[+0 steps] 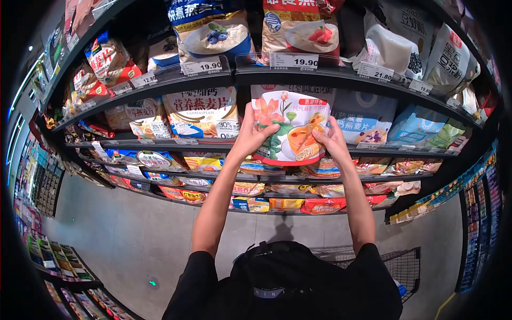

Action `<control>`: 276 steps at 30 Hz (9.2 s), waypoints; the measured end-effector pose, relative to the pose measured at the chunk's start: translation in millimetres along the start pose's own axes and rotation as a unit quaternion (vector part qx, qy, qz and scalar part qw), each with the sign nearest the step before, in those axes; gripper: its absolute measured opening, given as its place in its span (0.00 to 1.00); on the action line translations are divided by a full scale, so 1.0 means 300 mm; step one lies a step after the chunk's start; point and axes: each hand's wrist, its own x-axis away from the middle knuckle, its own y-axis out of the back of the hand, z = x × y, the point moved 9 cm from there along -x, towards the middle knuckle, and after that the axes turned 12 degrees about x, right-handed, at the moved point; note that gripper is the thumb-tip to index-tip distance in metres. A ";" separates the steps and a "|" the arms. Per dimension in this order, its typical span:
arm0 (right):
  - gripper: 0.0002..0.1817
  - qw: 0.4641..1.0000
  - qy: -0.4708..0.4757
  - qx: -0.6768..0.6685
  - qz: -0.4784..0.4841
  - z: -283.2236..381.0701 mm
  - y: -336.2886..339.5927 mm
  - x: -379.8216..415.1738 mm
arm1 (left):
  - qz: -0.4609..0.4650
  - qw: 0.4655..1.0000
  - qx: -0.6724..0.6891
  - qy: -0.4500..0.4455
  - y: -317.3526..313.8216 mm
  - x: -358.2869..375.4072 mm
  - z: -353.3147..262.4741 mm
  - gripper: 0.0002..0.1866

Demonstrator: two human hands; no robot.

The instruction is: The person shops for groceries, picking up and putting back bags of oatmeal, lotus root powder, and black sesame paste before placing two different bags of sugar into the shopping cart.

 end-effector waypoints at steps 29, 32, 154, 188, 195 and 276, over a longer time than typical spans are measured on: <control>0.23 0.998 -0.034 -0.058 -0.020 -0.003 0.080 -0.035 | -0.110 0.944 -0.296 -0.092 -0.086 0.024 -0.100 0.49; 0.22 0.998 -0.040 -0.033 -0.034 0.005 0.089 -0.033 | -0.122 0.896 -0.425 -0.044 -0.053 -0.010 -0.074 0.43; 0.18 0.746 -0.328 0.483 -0.320 -0.176 -0.338 2.291 | 0.505 0.818 -0.252 -0.106 -0.954 1.756 0.242 0.16; 0.23 0.586 -0.316 -0.056 -0.744 -1.064 0.608 2.955 | 0.372 0.840 -0.395 -0.006 -0.595 1.818 0.179 0.15; 0.22 0.652 -0.320 0.100 -0.680 -0.714 0.455 2.883 | 0.344 0.861 -0.369 -0.064 -0.485 1.846 0.162 0.16; 0.44 0.960 -0.214 -0.099 0.153 -0.188 -1.822 0.999 | -0.168 0.944 0.166 0.231 1.439 1.773 -0.395 0.49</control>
